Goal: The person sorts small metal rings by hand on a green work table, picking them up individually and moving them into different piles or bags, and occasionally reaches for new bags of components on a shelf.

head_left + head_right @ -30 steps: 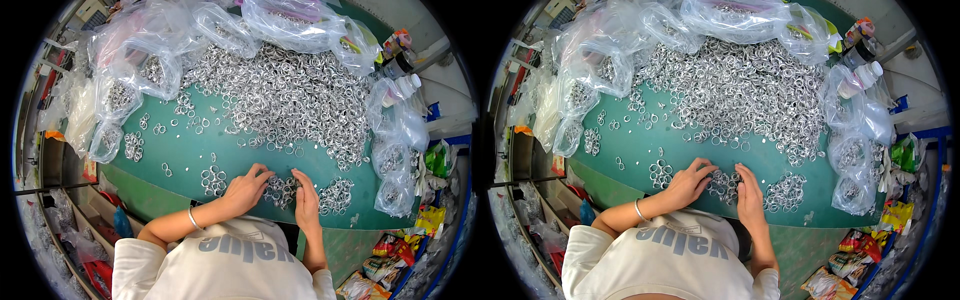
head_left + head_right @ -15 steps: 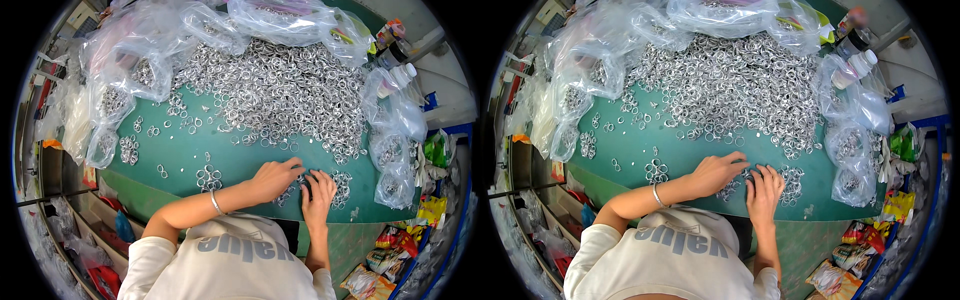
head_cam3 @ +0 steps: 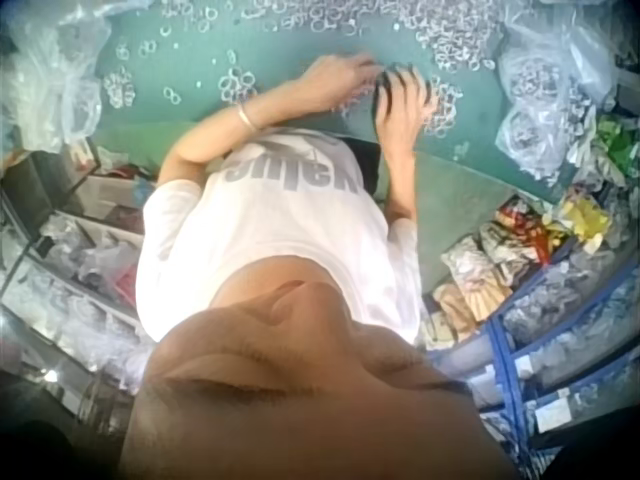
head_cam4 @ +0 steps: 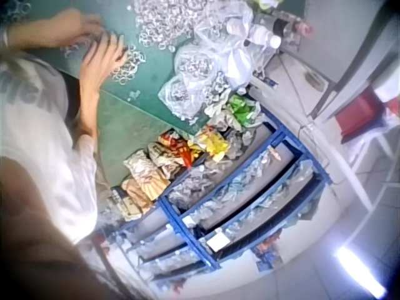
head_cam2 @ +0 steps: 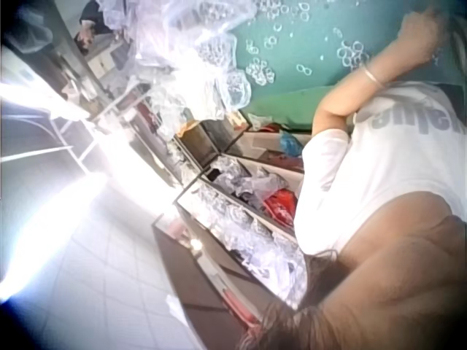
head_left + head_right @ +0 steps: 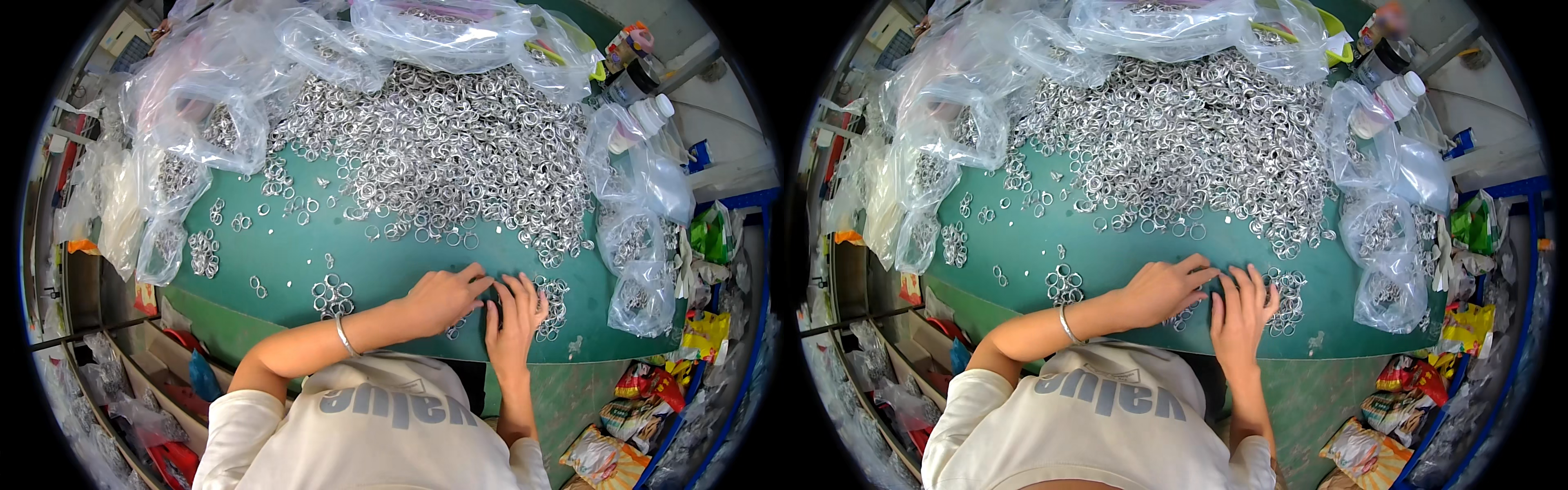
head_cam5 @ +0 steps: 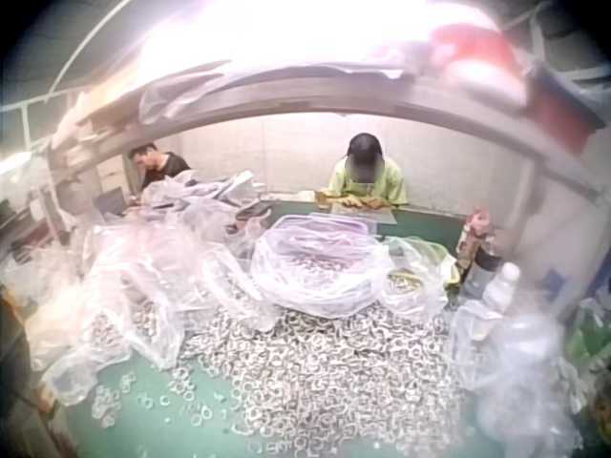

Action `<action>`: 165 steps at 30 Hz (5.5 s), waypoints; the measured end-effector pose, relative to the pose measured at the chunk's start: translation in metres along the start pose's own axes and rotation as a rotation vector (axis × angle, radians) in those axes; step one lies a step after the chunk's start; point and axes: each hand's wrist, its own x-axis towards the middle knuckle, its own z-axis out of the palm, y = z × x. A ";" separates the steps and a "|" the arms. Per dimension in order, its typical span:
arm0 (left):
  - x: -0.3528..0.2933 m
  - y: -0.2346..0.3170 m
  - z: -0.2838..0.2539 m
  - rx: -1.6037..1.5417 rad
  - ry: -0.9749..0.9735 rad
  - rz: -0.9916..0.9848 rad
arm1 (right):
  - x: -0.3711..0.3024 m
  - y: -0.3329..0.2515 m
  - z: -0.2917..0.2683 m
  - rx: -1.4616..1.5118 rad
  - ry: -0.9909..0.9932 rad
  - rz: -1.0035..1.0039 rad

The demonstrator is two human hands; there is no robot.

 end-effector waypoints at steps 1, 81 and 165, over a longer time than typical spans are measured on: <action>0.001 0.001 0.003 0.024 -0.008 0.023 | 0.000 0.002 0.000 -0.041 0.004 0.001; -0.043 -0.102 -0.080 0.187 0.399 -0.222 | 0.121 -0.071 0.064 0.024 -0.190 -0.298; -0.083 -0.063 -0.093 -0.661 0.254 -0.291 | 0.094 -0.095 0.052 1.084 -0.604 0.363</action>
